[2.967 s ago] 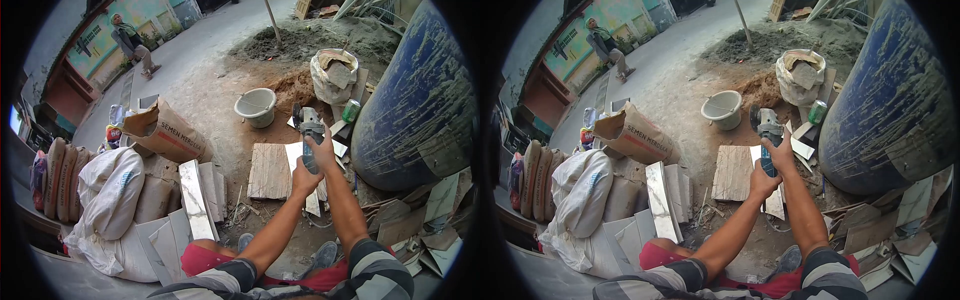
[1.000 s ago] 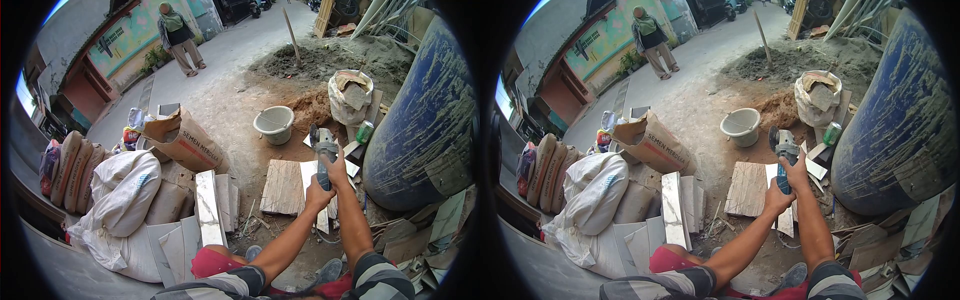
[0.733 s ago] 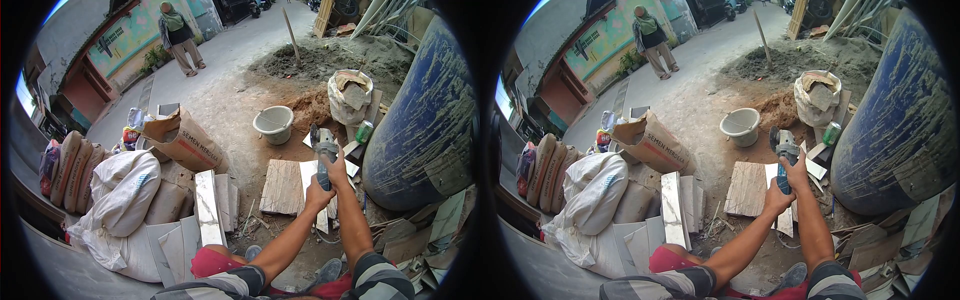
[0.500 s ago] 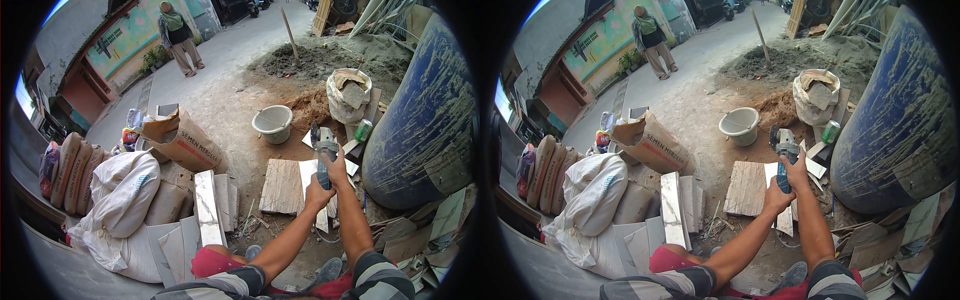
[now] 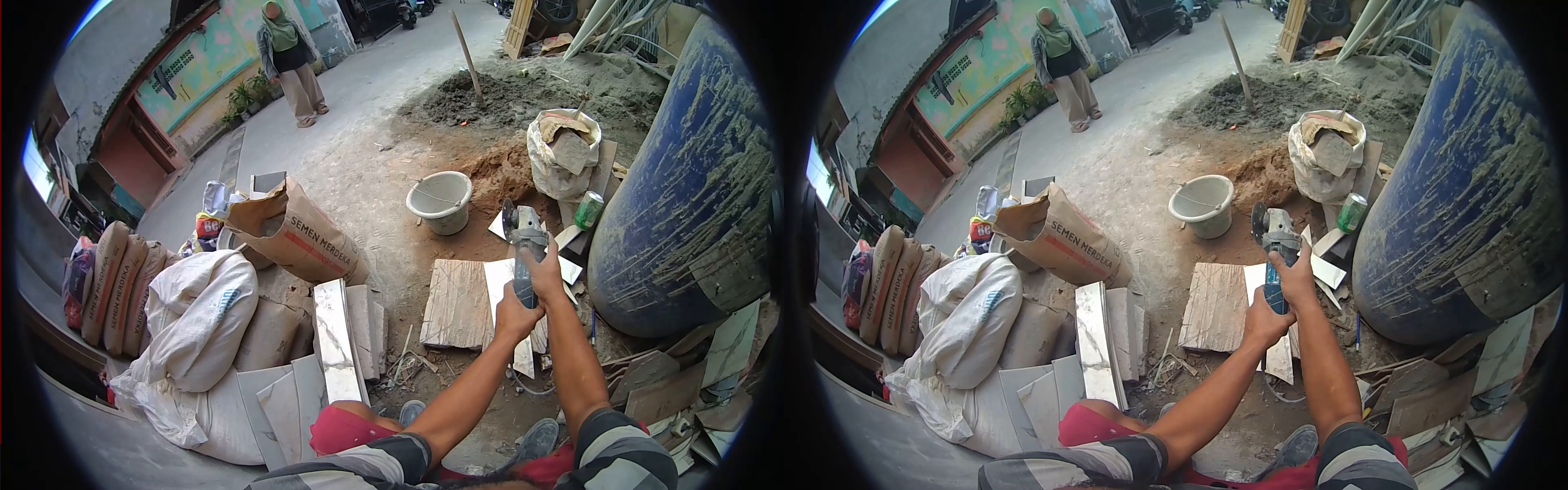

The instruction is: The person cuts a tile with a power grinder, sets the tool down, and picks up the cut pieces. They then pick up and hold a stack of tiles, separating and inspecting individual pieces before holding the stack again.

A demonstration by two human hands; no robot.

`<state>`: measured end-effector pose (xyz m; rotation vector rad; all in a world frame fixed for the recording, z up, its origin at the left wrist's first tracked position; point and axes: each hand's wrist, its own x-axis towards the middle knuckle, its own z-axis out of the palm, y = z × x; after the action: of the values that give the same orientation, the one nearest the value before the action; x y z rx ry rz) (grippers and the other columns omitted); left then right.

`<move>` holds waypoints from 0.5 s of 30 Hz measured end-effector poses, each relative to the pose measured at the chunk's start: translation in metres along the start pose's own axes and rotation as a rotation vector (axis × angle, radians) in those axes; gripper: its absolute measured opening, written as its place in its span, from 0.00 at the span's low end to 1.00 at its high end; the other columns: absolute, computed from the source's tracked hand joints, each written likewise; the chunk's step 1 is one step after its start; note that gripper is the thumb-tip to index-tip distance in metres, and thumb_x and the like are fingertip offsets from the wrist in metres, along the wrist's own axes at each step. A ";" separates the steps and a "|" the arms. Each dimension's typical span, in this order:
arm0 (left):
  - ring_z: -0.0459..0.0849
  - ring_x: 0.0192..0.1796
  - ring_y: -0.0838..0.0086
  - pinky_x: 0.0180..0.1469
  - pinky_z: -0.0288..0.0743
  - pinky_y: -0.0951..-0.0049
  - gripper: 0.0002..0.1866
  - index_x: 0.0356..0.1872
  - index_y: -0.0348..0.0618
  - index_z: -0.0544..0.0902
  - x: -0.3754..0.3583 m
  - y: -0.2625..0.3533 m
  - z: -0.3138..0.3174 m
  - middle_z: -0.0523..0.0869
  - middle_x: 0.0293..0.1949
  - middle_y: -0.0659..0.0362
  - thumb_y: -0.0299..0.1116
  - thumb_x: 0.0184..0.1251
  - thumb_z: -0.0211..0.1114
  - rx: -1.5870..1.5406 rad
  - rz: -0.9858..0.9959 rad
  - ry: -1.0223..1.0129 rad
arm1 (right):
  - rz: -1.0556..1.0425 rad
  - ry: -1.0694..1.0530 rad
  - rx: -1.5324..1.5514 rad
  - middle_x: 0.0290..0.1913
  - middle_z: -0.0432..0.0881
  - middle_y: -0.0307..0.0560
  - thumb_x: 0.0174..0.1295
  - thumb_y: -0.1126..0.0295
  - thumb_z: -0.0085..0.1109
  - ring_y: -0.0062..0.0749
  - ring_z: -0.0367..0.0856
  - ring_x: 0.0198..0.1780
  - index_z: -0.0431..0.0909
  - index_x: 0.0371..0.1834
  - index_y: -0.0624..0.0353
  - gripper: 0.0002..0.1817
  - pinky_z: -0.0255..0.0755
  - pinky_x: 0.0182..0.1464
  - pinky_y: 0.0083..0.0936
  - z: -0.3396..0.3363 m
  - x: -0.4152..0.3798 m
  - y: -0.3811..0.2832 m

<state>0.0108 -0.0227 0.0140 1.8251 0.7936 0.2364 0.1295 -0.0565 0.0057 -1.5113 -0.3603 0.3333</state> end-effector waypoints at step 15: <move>0.88 0.48 0.48 0.51 0.79 0.55 0.42 0.59 0.36 0.70 0.002 -0.003 0.001 0.87 0.44 0.39 0.50 0.47 0.78 -0.005 0.025 0.032 | -0.054 0.007 -0.036 0.65 0.75 0.58 0.58 0.48 0.75 0.40 0.75 0.64 0.52 0.77 0.67 0.54 0.67 0.67 0.34 0.000 0.003 0.007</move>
<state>0.0121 -0.0218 0.0105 1.8309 0.7923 0.2843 0.1329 -0.0552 -0.0012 -1.5349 -0.4026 0.2807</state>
